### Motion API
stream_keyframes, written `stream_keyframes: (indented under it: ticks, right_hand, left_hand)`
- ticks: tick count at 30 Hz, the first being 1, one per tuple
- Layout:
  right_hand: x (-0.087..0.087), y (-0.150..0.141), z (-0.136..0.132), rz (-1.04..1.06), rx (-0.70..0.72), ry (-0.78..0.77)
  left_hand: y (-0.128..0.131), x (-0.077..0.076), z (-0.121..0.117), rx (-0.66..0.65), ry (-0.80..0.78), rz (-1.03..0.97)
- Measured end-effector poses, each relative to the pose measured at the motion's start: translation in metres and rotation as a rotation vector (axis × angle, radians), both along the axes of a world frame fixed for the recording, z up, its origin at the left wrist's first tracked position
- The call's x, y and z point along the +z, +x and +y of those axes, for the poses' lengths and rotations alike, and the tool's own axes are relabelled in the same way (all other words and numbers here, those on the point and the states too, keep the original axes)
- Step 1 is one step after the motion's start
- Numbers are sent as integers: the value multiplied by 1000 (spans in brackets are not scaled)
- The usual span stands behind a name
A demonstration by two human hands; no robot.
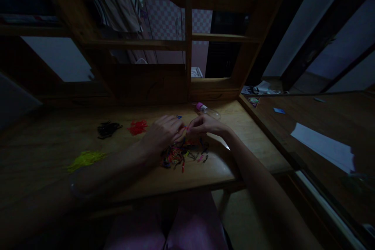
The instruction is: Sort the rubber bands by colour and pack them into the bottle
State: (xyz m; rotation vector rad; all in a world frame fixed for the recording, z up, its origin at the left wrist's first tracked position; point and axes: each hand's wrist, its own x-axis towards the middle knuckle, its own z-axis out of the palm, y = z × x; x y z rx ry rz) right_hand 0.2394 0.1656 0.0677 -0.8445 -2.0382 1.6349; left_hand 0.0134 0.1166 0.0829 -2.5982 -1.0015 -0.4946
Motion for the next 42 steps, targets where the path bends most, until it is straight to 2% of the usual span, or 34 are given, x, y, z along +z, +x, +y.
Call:
stream_keyframes:
  ticks: [3,5,7,11,13,15,17,19,23,25,27,30,35,42]
  right_hand:
    - [2,1,-2,-43,38,-6]
    - [4,2,-3,-74,68,-14]
    - [5,2,-3,-85,80,-25]
    - [4,4,-2,-30,27,-22]
    - [2,4,-1,-5,0,9]
    - [1,4,-1,5,-23,40]
    - [1,4,0,-3,-40,42]
    - [0,5,0,-18,-53,33]
    - [1,5,1,-20,-63,57]
    - [1,6,1,-26,-60,66]
    - [1,5,1,-39,-64,71]
    - [2,5,1,-49,-66,58]
    - [4,4,1,-49,-67,63]
    - [-2,4,3,-29,-53,50]
  left_hand:
    - [-2,4,-1,53,-53,-58]
    - [-6,7,1,87,-171,-175]
    - [-12,9,6,99,-408,-377]
    - [-28,10,12,76,-1008,-773]
    - [-35,9,8,54,-1189,-832]
    - [-41,9,2,41,-1252,-821]
    - [-48,9,-2,28,-1214,-770]
    - [-61,8,0,36,-1069,-677]
    - [-105,5,23,170,-476,-322]
    - [-128,2,36,203,-322,-188]
    - [-146,-1,44,212,-315,-140]
    - [-158,-5,46,201,-360,-130]
    - [-160,-5,44,214,-406,-112]
    - [-153,7,42,237,-440,-159]
